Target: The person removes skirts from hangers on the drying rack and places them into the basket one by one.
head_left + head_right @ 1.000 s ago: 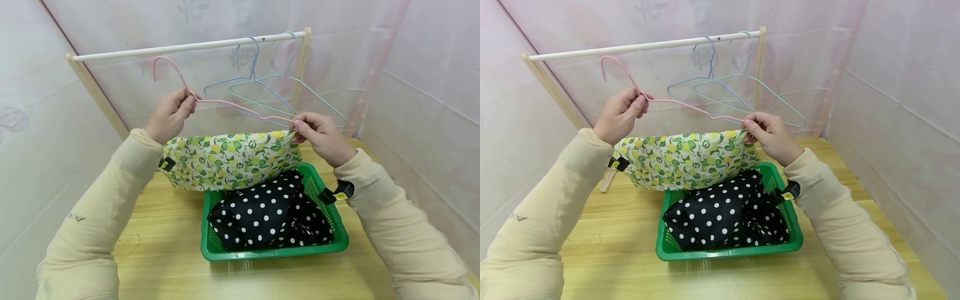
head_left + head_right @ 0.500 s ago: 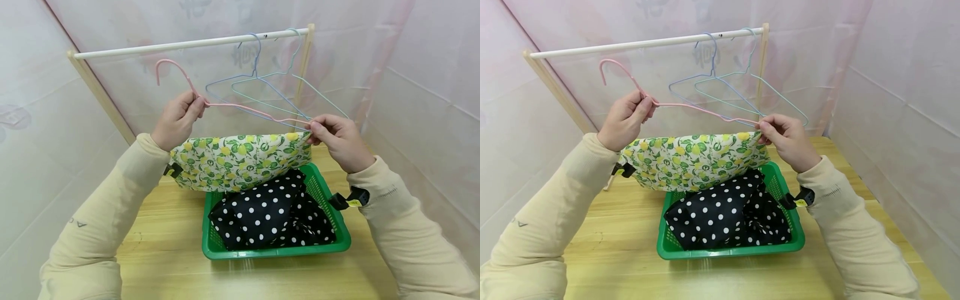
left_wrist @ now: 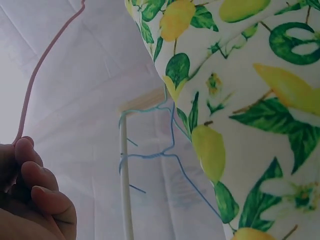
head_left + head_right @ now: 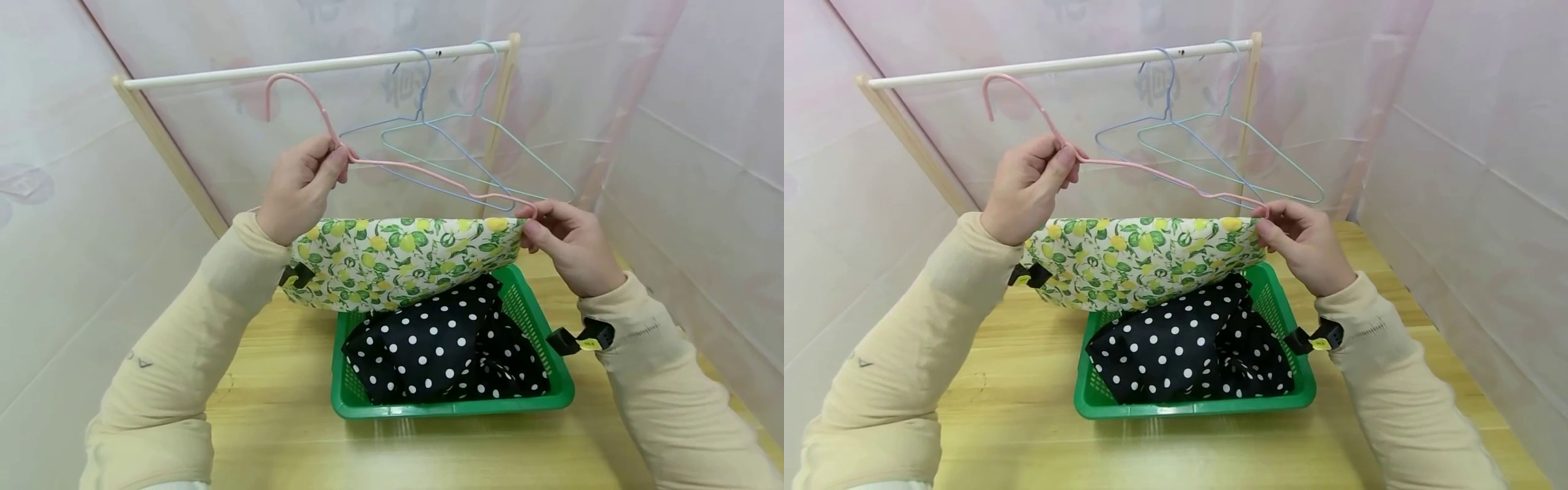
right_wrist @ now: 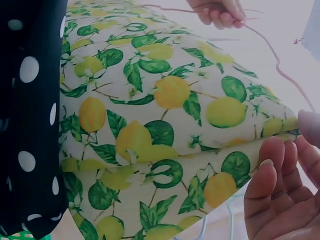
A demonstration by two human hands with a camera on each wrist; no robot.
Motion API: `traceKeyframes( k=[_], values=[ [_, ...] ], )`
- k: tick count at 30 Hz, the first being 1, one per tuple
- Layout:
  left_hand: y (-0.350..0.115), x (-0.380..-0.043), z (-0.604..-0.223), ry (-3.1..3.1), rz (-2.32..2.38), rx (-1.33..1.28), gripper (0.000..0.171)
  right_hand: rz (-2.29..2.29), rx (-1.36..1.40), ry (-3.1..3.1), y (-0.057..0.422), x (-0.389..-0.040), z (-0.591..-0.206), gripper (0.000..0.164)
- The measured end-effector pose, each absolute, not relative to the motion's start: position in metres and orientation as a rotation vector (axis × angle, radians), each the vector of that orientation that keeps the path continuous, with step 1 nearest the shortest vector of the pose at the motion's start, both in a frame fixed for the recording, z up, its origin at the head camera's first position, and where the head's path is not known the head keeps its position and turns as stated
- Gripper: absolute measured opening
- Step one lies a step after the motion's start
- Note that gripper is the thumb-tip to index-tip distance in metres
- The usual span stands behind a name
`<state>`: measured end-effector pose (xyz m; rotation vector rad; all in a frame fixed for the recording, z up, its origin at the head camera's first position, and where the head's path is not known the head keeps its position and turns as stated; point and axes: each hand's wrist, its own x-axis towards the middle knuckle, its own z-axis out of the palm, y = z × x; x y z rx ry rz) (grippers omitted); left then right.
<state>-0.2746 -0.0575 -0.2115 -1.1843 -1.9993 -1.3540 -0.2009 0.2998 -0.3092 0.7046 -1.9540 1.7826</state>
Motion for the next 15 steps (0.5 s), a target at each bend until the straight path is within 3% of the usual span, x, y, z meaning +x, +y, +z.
traceKeyframes(
  k=[8,15],
  values=[
    [-0.05,-0.268,-0.212,-1.993,-1.362,-1.202,0.02,1.897,0.807,-1.879,0.312,-0.2,-0.327,0.024],
    [-0.049,-0.267,-0.211,-1.99,-1.392,-1.192,0.02,1.828,0.775,-1.859,0.315,-0.203,-0.336,0.01]
  ],
)
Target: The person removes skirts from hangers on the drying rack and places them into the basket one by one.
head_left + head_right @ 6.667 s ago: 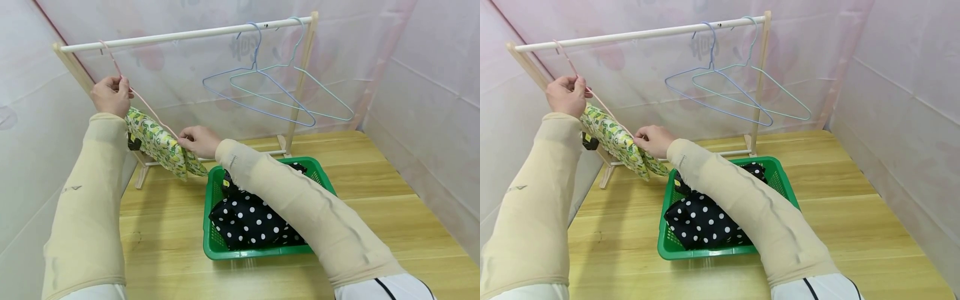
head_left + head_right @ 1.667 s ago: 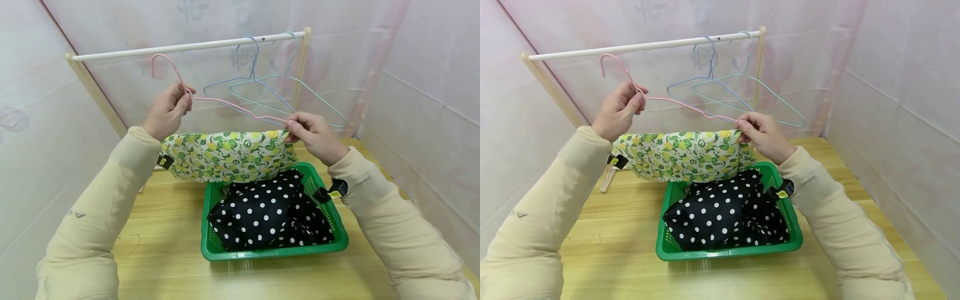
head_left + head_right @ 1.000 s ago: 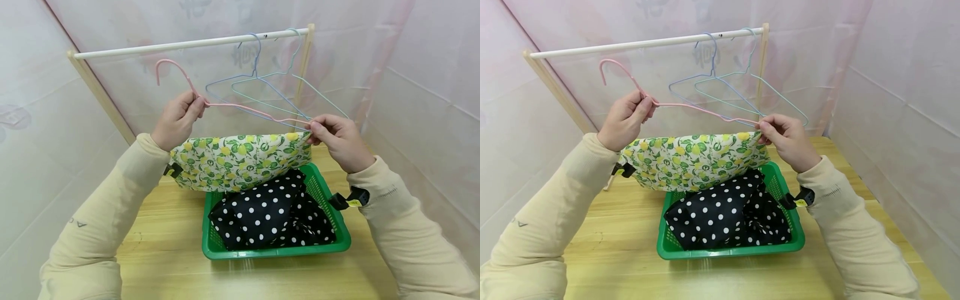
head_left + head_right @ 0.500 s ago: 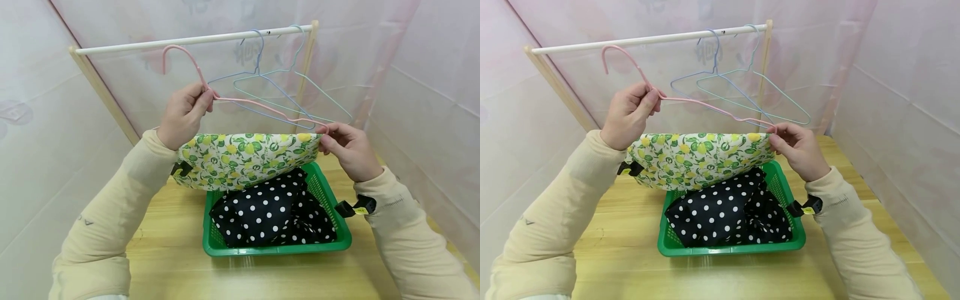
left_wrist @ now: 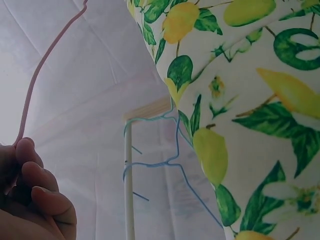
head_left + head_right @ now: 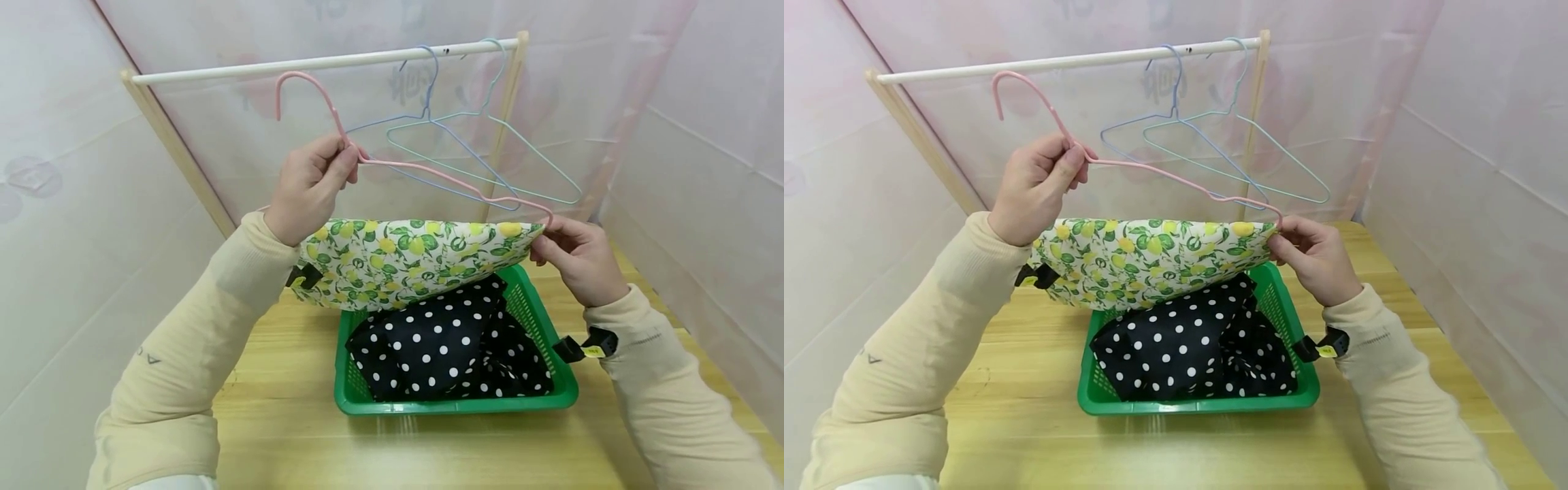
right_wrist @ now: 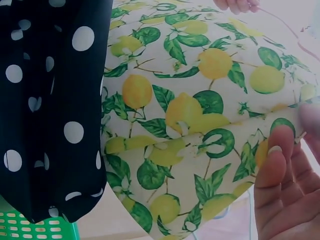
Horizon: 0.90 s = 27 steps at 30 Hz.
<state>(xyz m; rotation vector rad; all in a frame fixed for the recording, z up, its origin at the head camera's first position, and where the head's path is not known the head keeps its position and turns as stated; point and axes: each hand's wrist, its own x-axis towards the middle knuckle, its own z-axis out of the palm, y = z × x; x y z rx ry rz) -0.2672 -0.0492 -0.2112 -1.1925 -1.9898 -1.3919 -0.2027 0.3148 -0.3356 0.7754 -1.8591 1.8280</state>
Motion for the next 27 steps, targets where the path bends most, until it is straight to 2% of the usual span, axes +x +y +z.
traceKeyframes(
  k=[18,27],
  values=[
    [-0.046,-0.265,-0.211,-1.949,-1.456,-1.212,0.02,1.808,0.657,-1.767,0.318,-0.204,-0.346,0.007],
    [-0.042,-0.241,-0.198,-1.938,-1.517,-1.176,0.021,1.854,0.587,-1.781,0.33,-0.206,-0.358,0.013]
  ],
)
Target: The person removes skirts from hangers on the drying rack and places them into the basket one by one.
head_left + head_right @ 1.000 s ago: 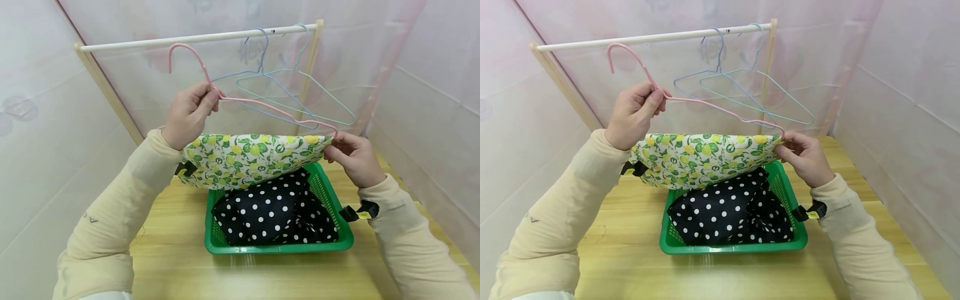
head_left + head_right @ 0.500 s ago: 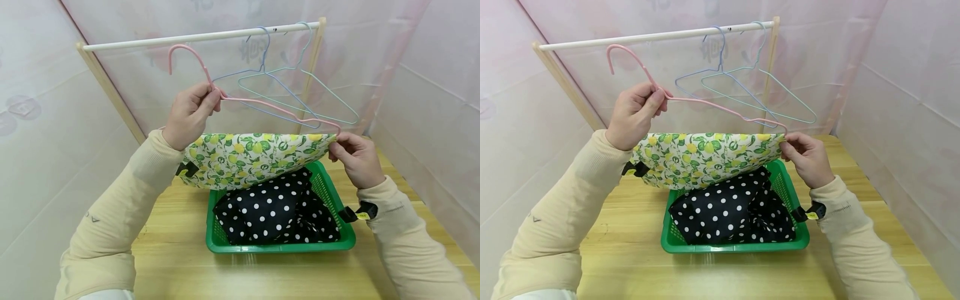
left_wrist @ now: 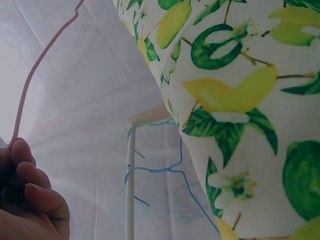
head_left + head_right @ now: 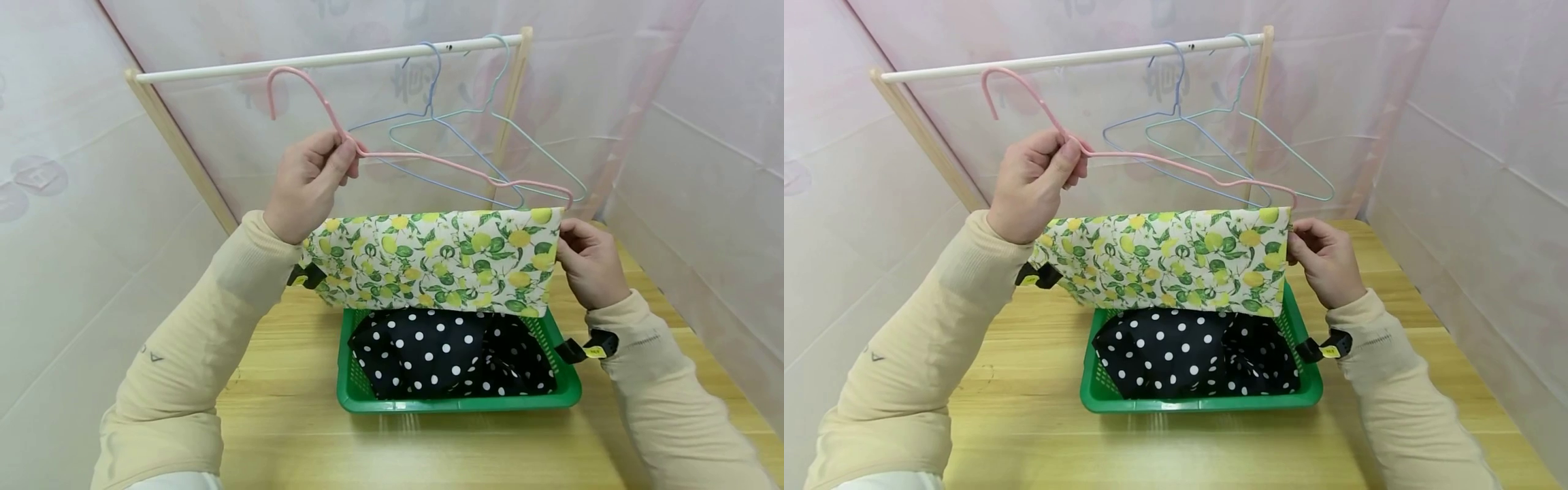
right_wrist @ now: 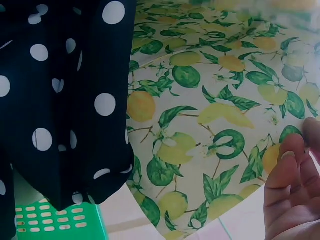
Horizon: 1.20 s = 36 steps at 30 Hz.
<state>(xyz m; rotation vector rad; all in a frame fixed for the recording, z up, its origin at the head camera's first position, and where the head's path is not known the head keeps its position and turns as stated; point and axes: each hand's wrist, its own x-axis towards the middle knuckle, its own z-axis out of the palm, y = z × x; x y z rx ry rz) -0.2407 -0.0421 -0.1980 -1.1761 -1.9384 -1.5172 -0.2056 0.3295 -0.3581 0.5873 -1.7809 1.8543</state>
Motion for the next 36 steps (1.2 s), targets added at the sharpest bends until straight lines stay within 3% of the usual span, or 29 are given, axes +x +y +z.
traceKeyframes(
  k=[12,22,29,36],
  values=[
    [-0.045,-0.24,-0.196,-1.943,-1.54,-1.222,0.021,1.73,0.455,-1.95,0.322,-0.19,-0.365,0.009],
    [-0.044,-0.24,-0.196,-1.913,-1.539,-1.243,0.022,1.881,0.582,-1.944,0.331,-0.188,-0.381,0.03],
    [-0.042,-0.238,-0.192,-1.922,-1.536,-1.234,0.021,1.801,0.578,-2.108,0.337,-0.183,-0.387,0.03],
    [-0.04,-0.235,-0.19,-1.937,-1.556,-1.216,0.02,1.762,0.604,-2.313,0.342,-0.179,-0.393,0.042]
  ],
)
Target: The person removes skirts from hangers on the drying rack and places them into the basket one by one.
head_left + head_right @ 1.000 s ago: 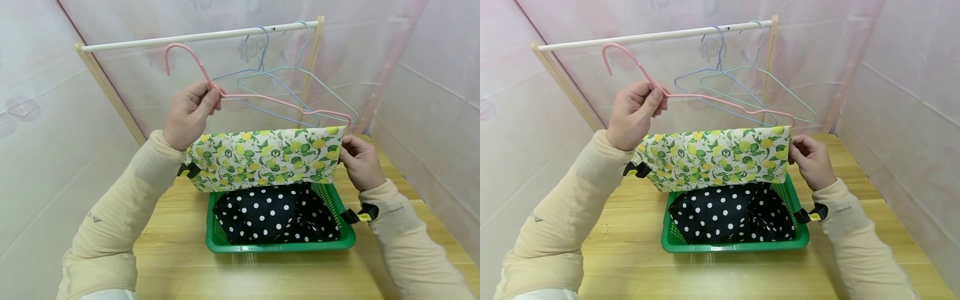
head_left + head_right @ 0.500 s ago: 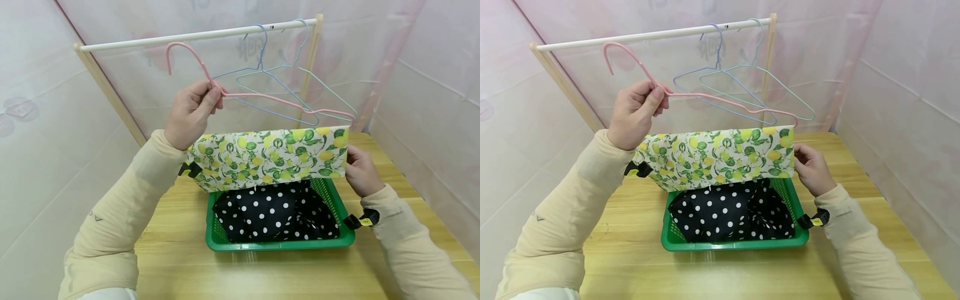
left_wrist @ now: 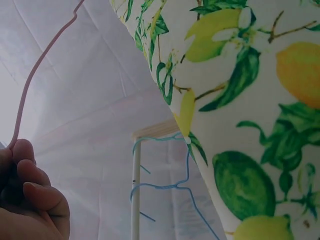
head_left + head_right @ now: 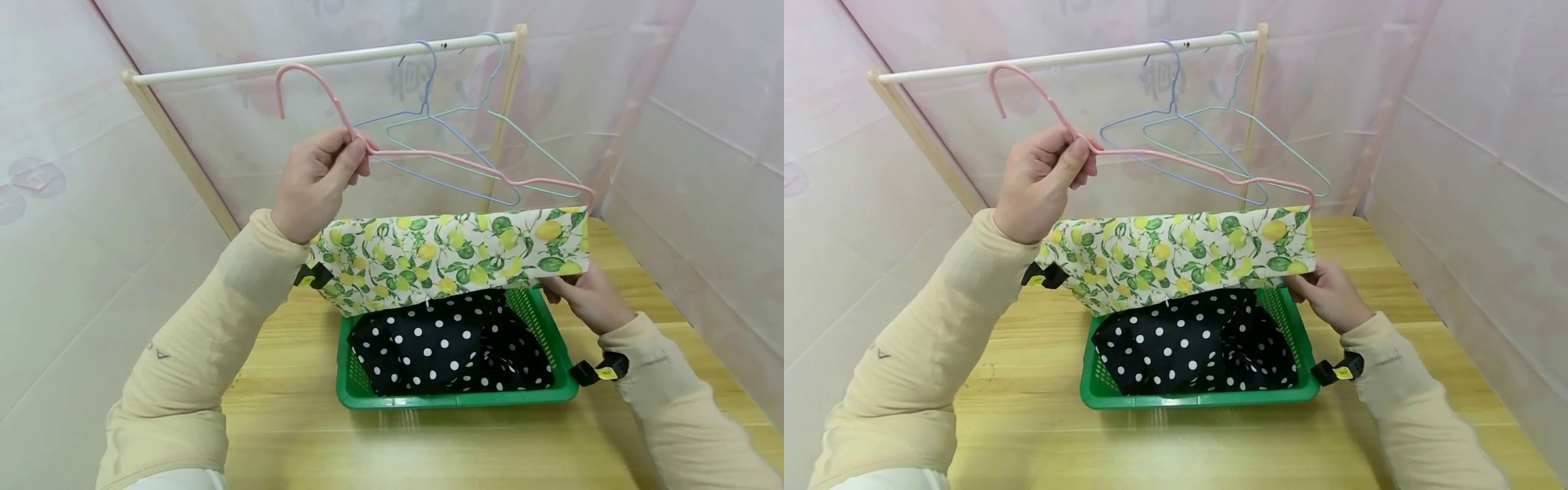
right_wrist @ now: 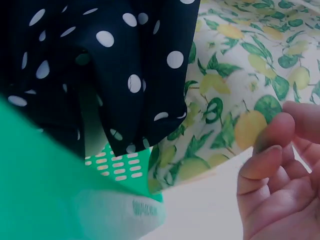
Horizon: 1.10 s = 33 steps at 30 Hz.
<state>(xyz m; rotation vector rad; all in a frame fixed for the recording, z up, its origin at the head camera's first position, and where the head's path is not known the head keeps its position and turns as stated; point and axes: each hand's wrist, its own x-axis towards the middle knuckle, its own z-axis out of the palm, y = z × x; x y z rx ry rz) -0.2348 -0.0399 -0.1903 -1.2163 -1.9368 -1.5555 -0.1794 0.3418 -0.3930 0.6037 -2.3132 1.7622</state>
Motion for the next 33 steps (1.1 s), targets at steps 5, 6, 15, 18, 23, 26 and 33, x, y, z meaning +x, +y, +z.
traceKeyframes(
  k=[5,6,15,18,23,26,33],
  values=[
    [-0.039,-0.237,-0.192,-1.944,-1.569,-1.221,0.019,1.748,0.663,-2.427,0.346,-0.178,-0.396,0.039],
    [-0.039,-0.237,-0.192,-1.945,-1.569,-1.222,0.019,1.75,0.664,-2.441,0.347,-0.178,-0.396,0.038],
    [-0.04,-0.238,-0.196,-1.933,-1.55,-1.248,0.02,1.559,0.526,-2.732,0.346,-0.173,-0.394,0.027],
    [-0.04,-0.238,-0.197,-1.939,-1.546,-1.247,0.02,1.458,0.44,-2.874,0.346,-0.17,-0.393,0.034],
    [-0.039,-0.238,-0.198,-1.94,-1.549,-1.254,0.019,1.364,0.36,-3.031,0.346,-0.168,-0.391,0.038],
    [-0.038,-0.238,-0.199,-1.932,-1.559,-1.28,0.019,1.274,0.303,-3.127,0.347,-0.167,-0.39,0.044],
    [-0.036,-0.237,-0.2,-1.968,-1.558,-1.308,0.019,1.524,0.735,-2.808,0.35,-0.174,-0.388,0.047]
  ],
)
